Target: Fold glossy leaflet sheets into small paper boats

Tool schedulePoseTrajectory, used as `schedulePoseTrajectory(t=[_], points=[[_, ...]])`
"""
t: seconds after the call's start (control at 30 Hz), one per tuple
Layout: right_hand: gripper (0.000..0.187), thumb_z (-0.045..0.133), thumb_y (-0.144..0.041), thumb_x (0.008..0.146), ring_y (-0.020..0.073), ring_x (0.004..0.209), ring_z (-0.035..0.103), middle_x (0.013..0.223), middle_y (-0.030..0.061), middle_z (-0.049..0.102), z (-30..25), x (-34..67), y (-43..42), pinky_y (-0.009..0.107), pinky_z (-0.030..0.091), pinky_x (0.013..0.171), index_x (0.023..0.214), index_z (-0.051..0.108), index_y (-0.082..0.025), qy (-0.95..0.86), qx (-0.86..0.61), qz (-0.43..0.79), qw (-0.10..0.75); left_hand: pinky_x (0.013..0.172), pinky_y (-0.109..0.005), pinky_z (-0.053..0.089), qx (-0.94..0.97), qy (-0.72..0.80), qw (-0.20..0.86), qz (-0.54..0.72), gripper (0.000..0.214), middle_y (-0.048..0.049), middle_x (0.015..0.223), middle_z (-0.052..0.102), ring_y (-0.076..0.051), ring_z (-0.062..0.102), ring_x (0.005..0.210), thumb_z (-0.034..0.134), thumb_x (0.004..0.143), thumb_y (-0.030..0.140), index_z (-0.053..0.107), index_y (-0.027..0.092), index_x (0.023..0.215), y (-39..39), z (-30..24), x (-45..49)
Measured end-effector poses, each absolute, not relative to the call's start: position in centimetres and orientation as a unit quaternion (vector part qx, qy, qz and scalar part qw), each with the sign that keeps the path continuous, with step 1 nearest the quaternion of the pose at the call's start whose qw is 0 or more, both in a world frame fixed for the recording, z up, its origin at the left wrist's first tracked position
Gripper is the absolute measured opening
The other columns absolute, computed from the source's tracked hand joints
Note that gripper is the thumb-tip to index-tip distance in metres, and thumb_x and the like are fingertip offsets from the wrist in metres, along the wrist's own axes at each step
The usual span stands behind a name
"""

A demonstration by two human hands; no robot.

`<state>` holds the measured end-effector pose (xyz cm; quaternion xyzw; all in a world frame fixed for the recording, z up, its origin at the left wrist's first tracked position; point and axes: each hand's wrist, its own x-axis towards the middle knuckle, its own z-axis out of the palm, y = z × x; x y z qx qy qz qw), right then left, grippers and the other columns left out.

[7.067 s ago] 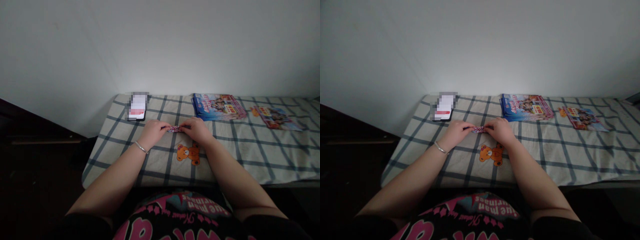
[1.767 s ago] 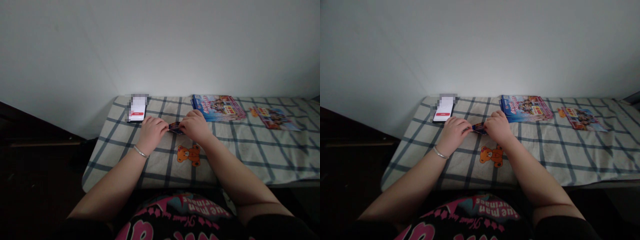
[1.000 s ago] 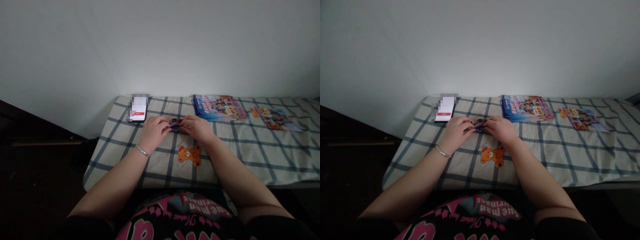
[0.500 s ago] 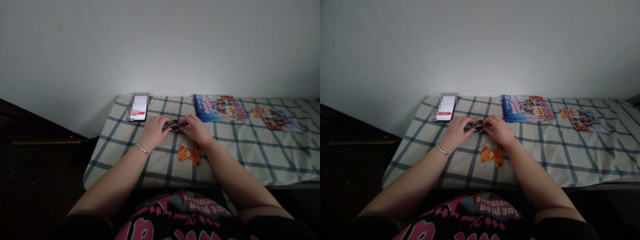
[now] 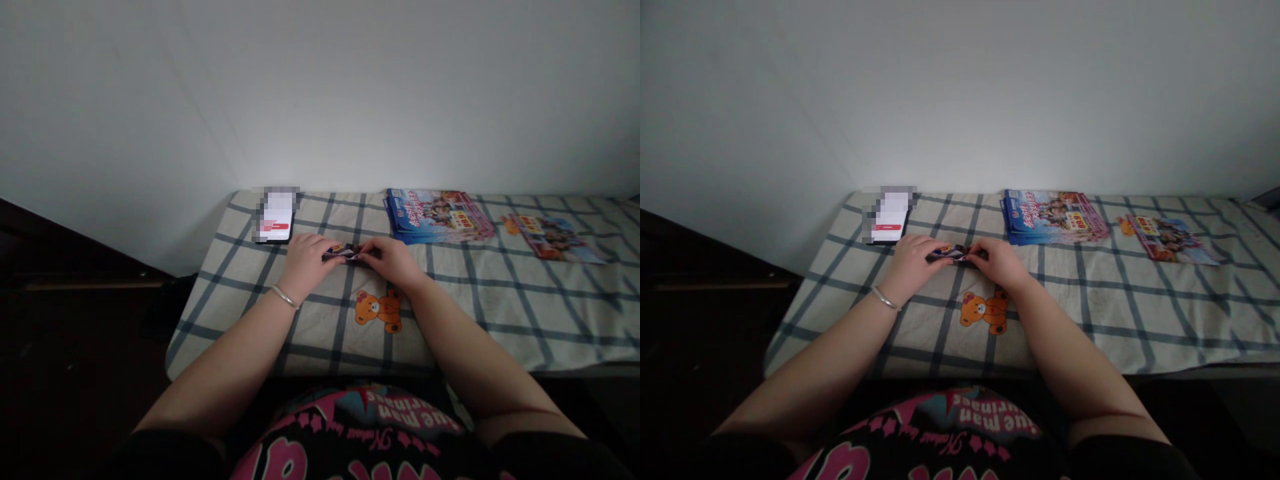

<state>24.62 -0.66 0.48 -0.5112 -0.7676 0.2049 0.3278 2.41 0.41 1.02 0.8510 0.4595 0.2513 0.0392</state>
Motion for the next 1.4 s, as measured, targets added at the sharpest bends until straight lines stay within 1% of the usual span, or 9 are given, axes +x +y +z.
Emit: schedulePoseTrajectory(t=[0.07,0.13,0.27,0.4,0.5,0.6,0.97,1.17,1.4], points=[[0.006,0.066,-0.025,0.082,0.0156,0.068,0.064,0.081,0.0024,0.073,0.4,24.7,-0.8,0.028,0.048,0.063,0.079,0.067,-0.020,-0.757,-0.525,0.216,0.322,0.082,-0.038,0.041,0.848,0.466,0.041,0.249,0.023,-0.0031,0.091,0.072,-0.023,0.060,0.091,0.071,0.084,0.044,0.073,0.024,0.095,0.4,1.1,2.4],[0.007,0.065,-0.026,0.082,0.0150,0.065,0.062,0.079,0.0017,0.073,0.3,24.6,-0.9,0.027,0.046,0.061,0.080,0.067,-0.020,-0.760,-0.523,0.218,0.319,0.082,-0.038,0.041,0.851,0.468,0.042,0.235,0.023,-0.0030,0.091,0.072,-0.024,0.059,0.091,0.072,0.082,0.044,0.073,0.024,0.095,0.3,1.2,2.5],[0.009,0.068,-0.028,0.081,0.0166,0.074,0.066,0.085,0.0017,0.073,0.3,24.2,-1.2,0.028,0.049,0.066,0.087,0.067,-0.021,-0.768,-0.516,0.213,0.315,0.085,-0.040,0.041,0.864,0.457,0.044,0.206,0.027,-0.0036,0.096,0.071,-0.025,0.058,0.094,0.074,0.081,0.041,0.073,0.024,0.102,0.2,1.1,2.8],[0.025,0.071,-0.033,0.082,0.0184,0.084,0.068,0.097,0.0027,0.074,0.7,23.7,-1.4,0.030,0.049,0.072,0.105,0.068,-0.024,-0.785,-0.518,0.194,0.280,0.085,-0.040,0.040,0.867,0.445,0.049,0.220,0.019,-0.0029,0.092,0.071,-0.024,0.058,0.093,0.074,0.081,0.039,0.074,0.025,0.093,0.3,0.6,2.9],[0.012,0.068,-0.033,0.086,0.0182,0.082,0.066,0.088,0.0027,0.074,1.0,23.5,-1.3,0.030,0.047,0.073,0.091,0.073,-0.024,-0.817,-0.497,0.148,0.251,0.082,-0.039,0.040,0.861,0.446,0.064,0.237,0.013,-0.0021,0.086,0.071,-0.022,0.059,0.088,0.072,0.084,0.037,0.075,0.024,0.082,0.4,0.3,3.0],[0.011,0.067,-0.031,0.087,0.0176,0.081,0.064,0.083,0.0028,0.072,1.1,23.5,-1.1,0.030,0.047,0.073,0.085,0.075,-0.023,-0.828,-0.482,0.136,0.253,0.080,-0.038,0.040,0.858,0.449,0.072,0.238,0.013,-0.0019,0.084,0.071,-0.022,0.059,0.086,0.071,0.085,0.035,0.075,0.024,0.079,0.4,0.5,3.1],[0.013,0.064,-0.019,0.087,0.0177,0.080,0.064,0.083,0.0030,0.073,1.3,26.0,-0.6,0.030,0.049,0.074,0.090,0.076,-0.022,-0.823,-0.487,0.177,0.234,0.081,-0.040,0.038,0.851,0.490,0.030,0.187,0.013,-0.0021,0.088,0.073,-0.024,0.060,0.091,0.065,0.089,0.032,0.075,0.026,0.084,-0.2,1.7,1.8],[0.027,0.052,-0.015,0.090,0.0206,0.090,0.067,0.095,0.0059,0.075,1.5,26.3,-0.4,0.036,0.051,0.083,0.103,0.075,-0.022,-0.832,-0.465,0.161,0.256,0.078,-0.038,0.041,0.859,0.474,0.062,0.182,0.029,-0.0015,0.091,0.074,-0.022,0.064,0.089,0.050,0.092,0.014,0.073,0.027,0.103,0.3,1.7,1.5],[0.044,0.040,-0.003,0.088,0.0223,0.092,0.062,0.107,0.0074,0.074,1.2,26.3,-0.5,0.039,0.050,0.088,0.116,0.070,-0.019,-0.834,-0.485,0.086,0.250,0.091,-0.039,0.042,0.861,0.457,0.089,0.205,0.045,-0.0031,0.103,0.074,-0.021,0.067,0.094,0.041,0.087,0.000,0.065,0.024,0.116,0.1,1.7,1.6]])
